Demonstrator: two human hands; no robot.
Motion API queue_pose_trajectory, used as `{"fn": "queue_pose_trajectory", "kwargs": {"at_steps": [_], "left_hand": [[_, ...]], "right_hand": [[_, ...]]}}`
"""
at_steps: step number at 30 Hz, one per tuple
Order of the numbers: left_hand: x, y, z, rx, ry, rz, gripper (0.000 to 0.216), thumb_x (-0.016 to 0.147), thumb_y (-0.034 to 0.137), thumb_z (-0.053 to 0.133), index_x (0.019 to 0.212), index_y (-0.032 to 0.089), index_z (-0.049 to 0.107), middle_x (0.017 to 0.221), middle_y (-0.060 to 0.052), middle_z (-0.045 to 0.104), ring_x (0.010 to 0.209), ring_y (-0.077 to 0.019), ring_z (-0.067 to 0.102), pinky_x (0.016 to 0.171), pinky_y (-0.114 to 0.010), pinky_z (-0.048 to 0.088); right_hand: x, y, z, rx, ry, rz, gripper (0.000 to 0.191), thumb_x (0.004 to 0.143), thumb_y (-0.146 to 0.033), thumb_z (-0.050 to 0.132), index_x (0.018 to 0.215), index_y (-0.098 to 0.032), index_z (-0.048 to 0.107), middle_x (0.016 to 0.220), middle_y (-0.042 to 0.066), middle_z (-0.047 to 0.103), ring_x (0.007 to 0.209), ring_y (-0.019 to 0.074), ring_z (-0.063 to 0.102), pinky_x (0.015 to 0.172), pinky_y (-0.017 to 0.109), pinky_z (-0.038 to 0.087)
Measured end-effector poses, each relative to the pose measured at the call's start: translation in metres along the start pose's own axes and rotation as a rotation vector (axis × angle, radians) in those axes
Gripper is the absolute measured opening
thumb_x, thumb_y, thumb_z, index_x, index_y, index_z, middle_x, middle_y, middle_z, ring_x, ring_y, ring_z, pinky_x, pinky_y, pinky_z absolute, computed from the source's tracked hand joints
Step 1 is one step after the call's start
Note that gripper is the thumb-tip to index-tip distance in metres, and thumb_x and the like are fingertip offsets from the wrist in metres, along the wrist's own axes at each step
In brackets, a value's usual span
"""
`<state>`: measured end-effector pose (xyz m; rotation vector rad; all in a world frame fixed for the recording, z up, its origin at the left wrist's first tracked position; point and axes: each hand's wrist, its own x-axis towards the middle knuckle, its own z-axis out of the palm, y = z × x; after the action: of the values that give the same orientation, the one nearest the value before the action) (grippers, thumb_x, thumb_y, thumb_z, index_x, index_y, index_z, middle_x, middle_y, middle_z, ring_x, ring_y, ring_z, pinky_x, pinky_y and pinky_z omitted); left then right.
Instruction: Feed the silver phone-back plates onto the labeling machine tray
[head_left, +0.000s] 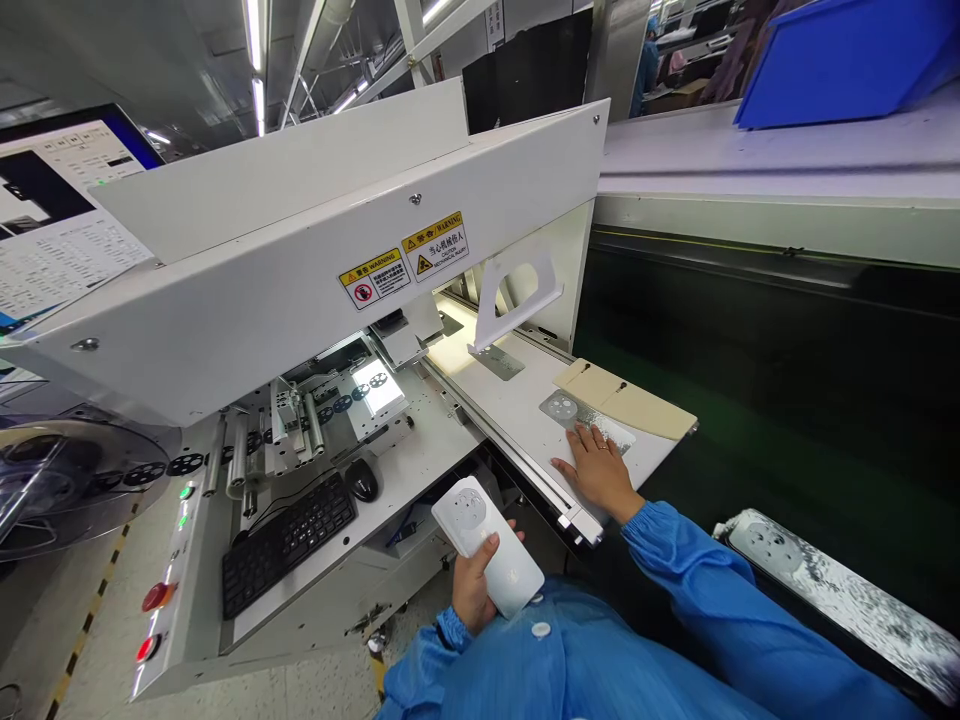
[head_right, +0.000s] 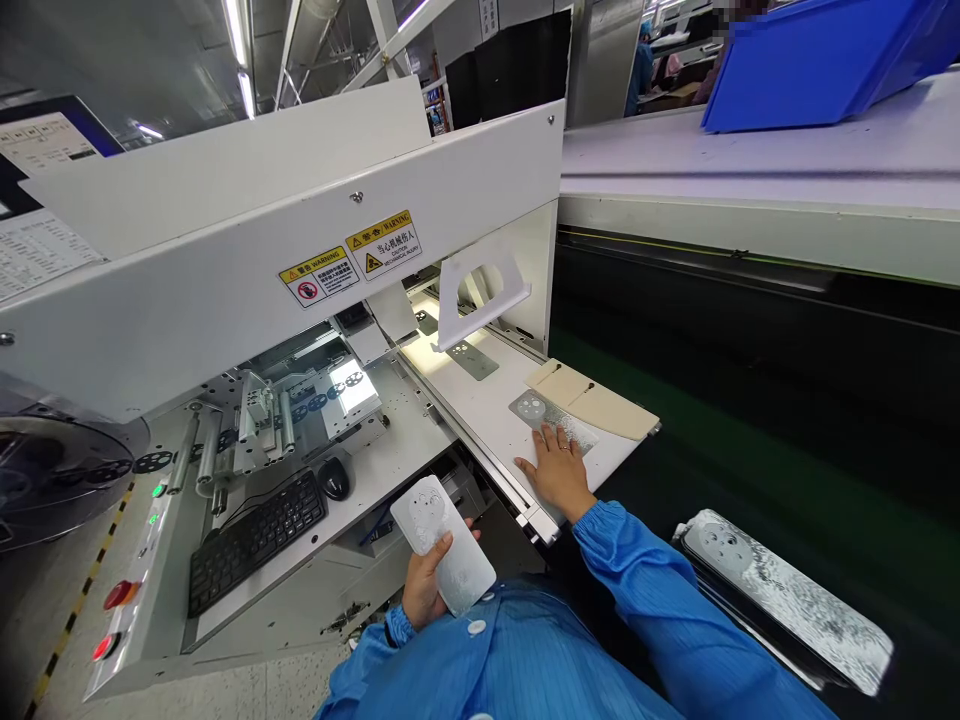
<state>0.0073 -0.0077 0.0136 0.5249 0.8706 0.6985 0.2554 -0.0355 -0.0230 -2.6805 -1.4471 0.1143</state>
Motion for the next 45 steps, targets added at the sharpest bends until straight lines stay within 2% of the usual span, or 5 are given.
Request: {"fn": "queue_pose_trajectory", "kwargs": {"at_steps": [16,27,31,37,45], "left_hand": [[-0.002,0.001,-0.001,0.046,-0.008,0.011,0.048,0.052,0.036,0.084,0.092,0.013,0.071,0.09,-0.015,0.075,0.104,-0.0411,0.063,0.086,-0.049,0.053],[0.001,-0.002,-0.004,0.013,-0.027,-0.015,0.055,0.054,0.038,0.084,0.099,0.012,0.068,0.086,-0.014,0.075,0.101,-0.0378,0.065,0.094,-0.051,0.048],[0.004,-0.004,-0.008,-0.074,-0.022,-0.063,0.045,0.056,0.039,0.08,0.09,0.011,0.07,0.086,-0.014,0.075,0.103,-0.0372,0.065,0.099,-0.049,0.045],[0.004,-0.005,-0.008,-0.111,0.009,-0.111,0.037,0.06,0.036,0.072,0.087,0.011,0.071,0.085,-0.014,0.075,0.106,-0.0371,0.064,0.1,-0.048,0.045],[0.004,-0.005,-0.008,-0.067,0.065,0.025,0.061,0.052,0.032,0.083,0.106,0.011,0.067,0.094,-0.015,0.074,0.106,-0.0388,0.063,0.097,-0.05,0.046]], "right_hand": [[-0.003,-0.01,-0.004,0.153,0.111,-0.068,0.063,0.093,-0.049,0.033,0.136,-0.004,0.043,0.147,0.018,0.031,0.136,0.0375,0.019,0.11,0.054,0.021],[-0.081,-0.067,-0.028,0.595,0.195,-0.363,0.04,0.098,-0.04,0.032,0.111,-0.018,0.062,0.111,0.011,0.062,0.107,0.0229,0.056,0.091,0.037,0.049],[-0.102,-0.077,-0.028,0.878,0.111,-0.355,0.037,0.095,-0.043,0.038,0.108,-0.019,0.062,0.104,0.01,0.064,0.099,0.0236,0.059,0.086,0.039,0.05],[-0.11,-0.075,-0.023,0.976,-0.015,-0.263,0.041,0.091,-0.046,0.042,0.116,-0.017,0.057,0.107,0.011,0.063,0.097,0.0248,0.059,0.085,0.041,0.05],[-0.112,-0.074,-0.021,0.937,-0.076,-0.22,0.05,0.089,-0.051,0.042,0.125,-0.018,0.053,0.112,0.011,0.061,0.102,0.0274,0.057,0.088,0.044,0.047]]}}
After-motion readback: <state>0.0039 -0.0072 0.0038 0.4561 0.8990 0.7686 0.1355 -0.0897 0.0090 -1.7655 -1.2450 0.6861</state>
